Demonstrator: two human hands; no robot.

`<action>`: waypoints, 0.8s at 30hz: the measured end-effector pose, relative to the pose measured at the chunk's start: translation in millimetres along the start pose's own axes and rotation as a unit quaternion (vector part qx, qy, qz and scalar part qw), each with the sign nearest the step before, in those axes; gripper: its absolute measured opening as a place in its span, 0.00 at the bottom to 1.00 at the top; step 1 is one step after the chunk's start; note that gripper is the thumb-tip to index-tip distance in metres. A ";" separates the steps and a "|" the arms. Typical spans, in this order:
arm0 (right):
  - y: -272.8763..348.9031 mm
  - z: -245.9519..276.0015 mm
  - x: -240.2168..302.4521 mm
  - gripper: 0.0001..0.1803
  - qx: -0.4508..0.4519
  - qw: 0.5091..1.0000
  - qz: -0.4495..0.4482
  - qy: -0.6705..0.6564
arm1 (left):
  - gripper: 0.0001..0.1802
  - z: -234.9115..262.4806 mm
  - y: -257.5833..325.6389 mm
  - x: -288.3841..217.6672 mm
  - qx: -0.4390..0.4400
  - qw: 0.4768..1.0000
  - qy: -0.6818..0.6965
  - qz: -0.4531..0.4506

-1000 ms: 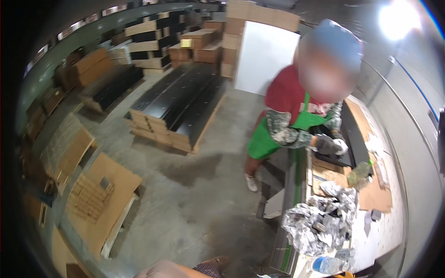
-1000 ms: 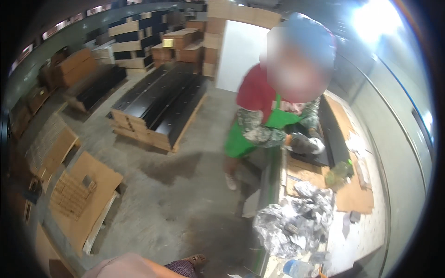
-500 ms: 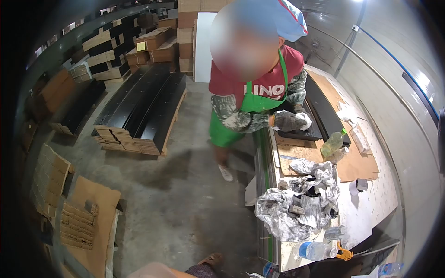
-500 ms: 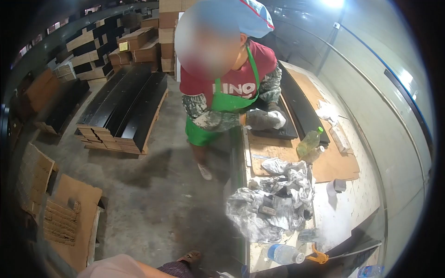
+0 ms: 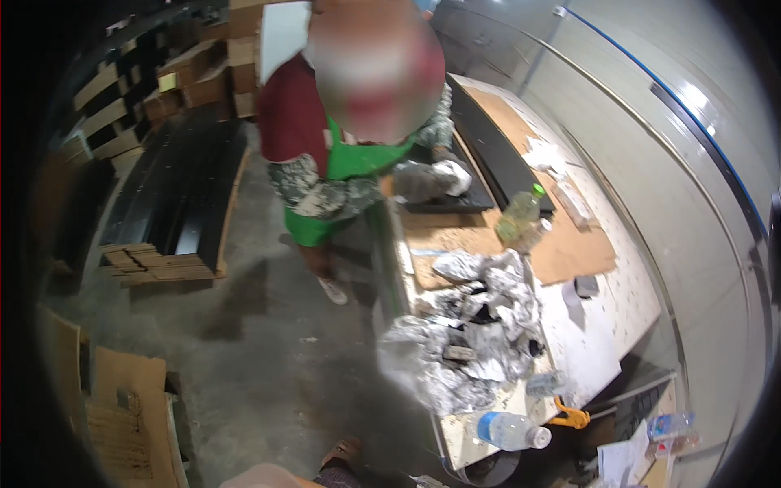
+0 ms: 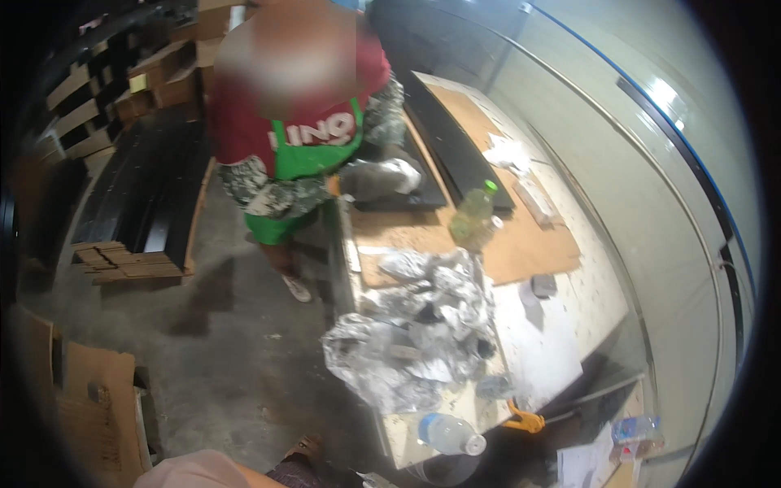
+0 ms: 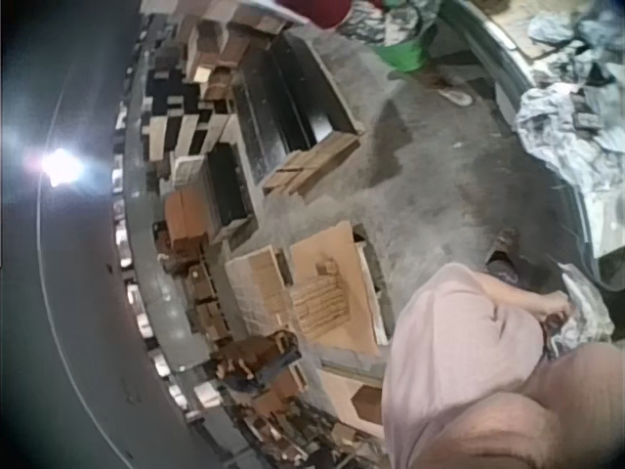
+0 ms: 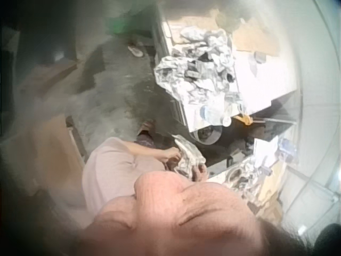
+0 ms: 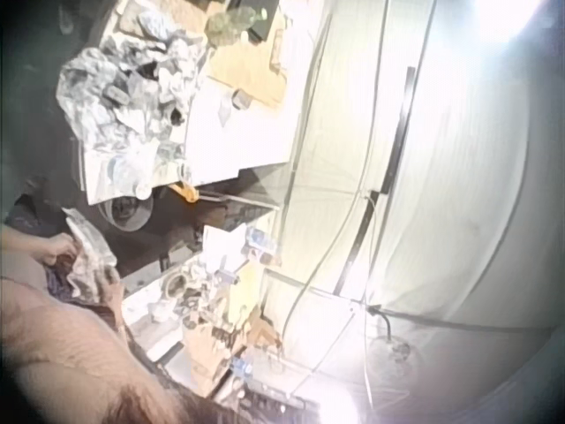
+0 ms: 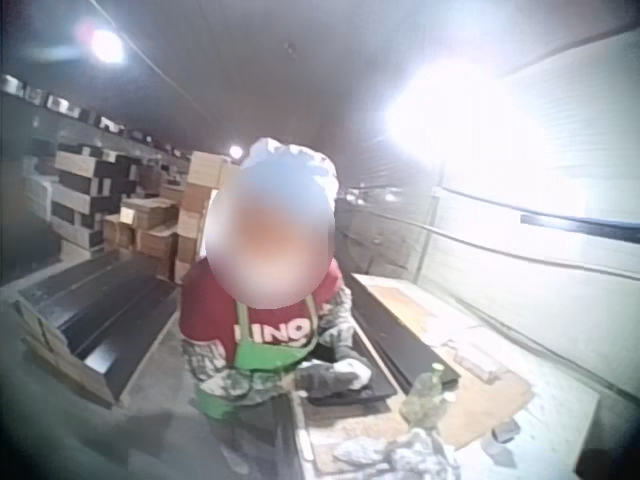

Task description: The person cleans a row of wooden bamboo-like furniture parts by applying liquid from a bottle onto a cloth and wiping the surfaces, then uses a screwdriver to separate individual pieces from the row.

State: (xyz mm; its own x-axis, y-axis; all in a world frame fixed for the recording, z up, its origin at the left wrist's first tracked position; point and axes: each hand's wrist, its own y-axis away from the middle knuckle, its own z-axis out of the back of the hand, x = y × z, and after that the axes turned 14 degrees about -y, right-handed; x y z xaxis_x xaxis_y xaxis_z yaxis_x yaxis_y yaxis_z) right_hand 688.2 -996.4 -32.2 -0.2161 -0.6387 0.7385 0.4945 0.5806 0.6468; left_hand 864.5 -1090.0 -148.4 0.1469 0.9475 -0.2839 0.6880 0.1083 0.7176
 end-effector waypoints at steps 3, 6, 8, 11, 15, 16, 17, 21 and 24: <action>19.1 15.4 -4.6 0.21 0.009 0.998 0.017 0.058 | 0.02 -7.7 18.1 -14.9 0.080 0.995 -0.011 0.065; 54.7 16.7 2.7 0.23 -0.052 0.989 -0.019 0.137 | 0.02 -23.3 20.5 -12.8 0.131 0.987 -0.031 0.092; 69.8 36.5 -20.3 0.26 -0.096 0.978 0.005 0.186 | 0.03 -34.1 13.6 0.1 0.166 0.979 -0.025 0.112; 100.3 46.0 -22.0 0.24 -0.134 0.981 0.009 0.142 | 0.03 -52.1 0.0 25.3 0.220 0.964 -0.008 0.150; 136.9 78.2 -52.1 0.22 -0.184 0.978 0.013 0.094 | 0.04 -82.1 -17.2 68.1 0.262 0.946 0.011 0.190; 145.9 90.6 -64.9 0.19 -0.194 0.981 -0.011 0.026 | 0.04 -91.4 -20.6 81.1 0.273 0.943 0.010 0.191; 153.2 101.2 -79.4 0.18 -0.206 0.979 0.000 0.003 | 0.04 -99.0 -22.7 93.7 0.282 0.941 0.005 0.187; 185.9 143.0 -139.3 0.15 -0.233 0.965 0.010 -0.120 | 0.04 -132.7 -7.2 121.1 0.312 0.932 -0.102 0.153; 208.9 180.0 -186.5 0.16 -0.247 0.954 0.008 -0.171 | 0.04 -165.1 3.8 154.9 0.275 0.935 -0.175 0.142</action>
State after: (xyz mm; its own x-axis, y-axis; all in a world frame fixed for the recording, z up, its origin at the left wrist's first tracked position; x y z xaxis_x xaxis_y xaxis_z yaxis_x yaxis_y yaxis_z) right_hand 680.3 -665.1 -0.6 -0.4263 -0.3803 0.8208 0.8179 0.2256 0.5293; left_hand 772.5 -893.2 -84.6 0.5362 0.7476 -0.3919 0.8332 -0.3947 0.3872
